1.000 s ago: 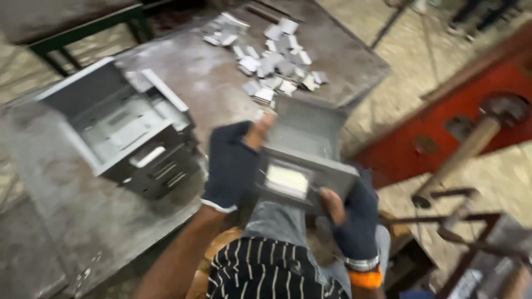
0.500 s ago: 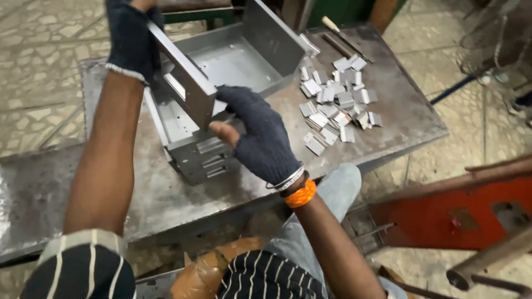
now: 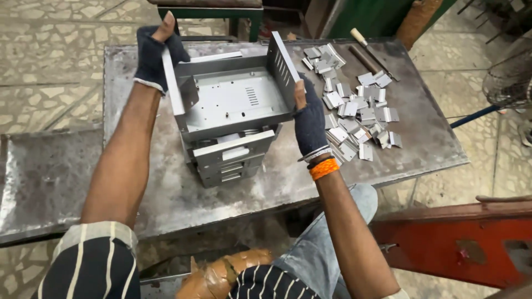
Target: The person assembles and spot-welds components of a metal enclosure.
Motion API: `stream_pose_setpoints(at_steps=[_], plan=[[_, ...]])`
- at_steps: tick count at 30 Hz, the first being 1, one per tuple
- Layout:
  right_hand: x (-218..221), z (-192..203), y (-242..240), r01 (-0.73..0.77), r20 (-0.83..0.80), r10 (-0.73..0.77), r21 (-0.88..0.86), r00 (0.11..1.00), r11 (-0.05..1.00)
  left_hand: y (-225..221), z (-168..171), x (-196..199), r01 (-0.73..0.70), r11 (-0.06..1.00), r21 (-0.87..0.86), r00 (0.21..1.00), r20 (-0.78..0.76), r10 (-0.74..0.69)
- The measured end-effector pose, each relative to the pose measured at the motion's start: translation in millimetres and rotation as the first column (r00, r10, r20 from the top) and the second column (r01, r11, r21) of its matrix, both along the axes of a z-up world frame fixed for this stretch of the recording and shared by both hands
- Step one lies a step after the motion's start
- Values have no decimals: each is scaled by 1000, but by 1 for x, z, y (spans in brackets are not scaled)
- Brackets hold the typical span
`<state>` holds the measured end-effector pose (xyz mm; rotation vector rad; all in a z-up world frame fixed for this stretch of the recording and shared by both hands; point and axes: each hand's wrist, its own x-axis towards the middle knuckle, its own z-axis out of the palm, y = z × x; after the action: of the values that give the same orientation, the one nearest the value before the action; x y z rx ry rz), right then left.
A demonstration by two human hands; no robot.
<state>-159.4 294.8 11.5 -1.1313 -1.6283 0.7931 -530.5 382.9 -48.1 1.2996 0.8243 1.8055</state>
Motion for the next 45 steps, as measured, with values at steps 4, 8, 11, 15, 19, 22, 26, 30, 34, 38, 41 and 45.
stream_pose_setpoints(at_steps=[4,8,11,15,19,22,26,30,34,38,41,45], plan=[[9,-69,34,-23,-23,25,70,999,997,-27,-7,-1,-188,980,71,982,4,188],[16,-115,56,43,-194,-102,-287,976,957,-53,-86,-4,-425,905,11,894,159,418],[13,-131,61,-116,-410,-89,-448,908,886,-84,-112,26,-192,965,-178,941,247,232],[6,-163,80,-185,-450,-121,-577,885,796,-94,-130,57,-66,910,-410,891,387,239],[8,-164,87,-226,-518,-122,-557,846,799,-93,-131,59,-110,949,-295,902,373,220],[7,-164,85,-239,-494,-89,-562,865,792,-81,-159,45,-73,876,-476,876,390,285],[-1,-150,82,-290,-539,-71,-554,839,780,-40,-234,13,-47,885,-463,883,395,253],[2,-153,80,-258,-477,-71,-590,876,765,-19,-258,-2,7,931,-366,913,382,143],[3,-146,85,-297,-495,-46,-591,868,750,-55,-187,1,72,943,-326,928,369,57],[19,-136,88,-210,-442,-57,-533,895,820,-78,-61,22,-189,954,-232,967,124,222],[35,-124,81,-169,-444,-73,-481,893,860,-71,-2,33,-289,944,-161,957,-81,279],[58,-99,52,-129,-470,-75,-388,879,913,-95,88,103,-358,933,-31,819,-490,298]])
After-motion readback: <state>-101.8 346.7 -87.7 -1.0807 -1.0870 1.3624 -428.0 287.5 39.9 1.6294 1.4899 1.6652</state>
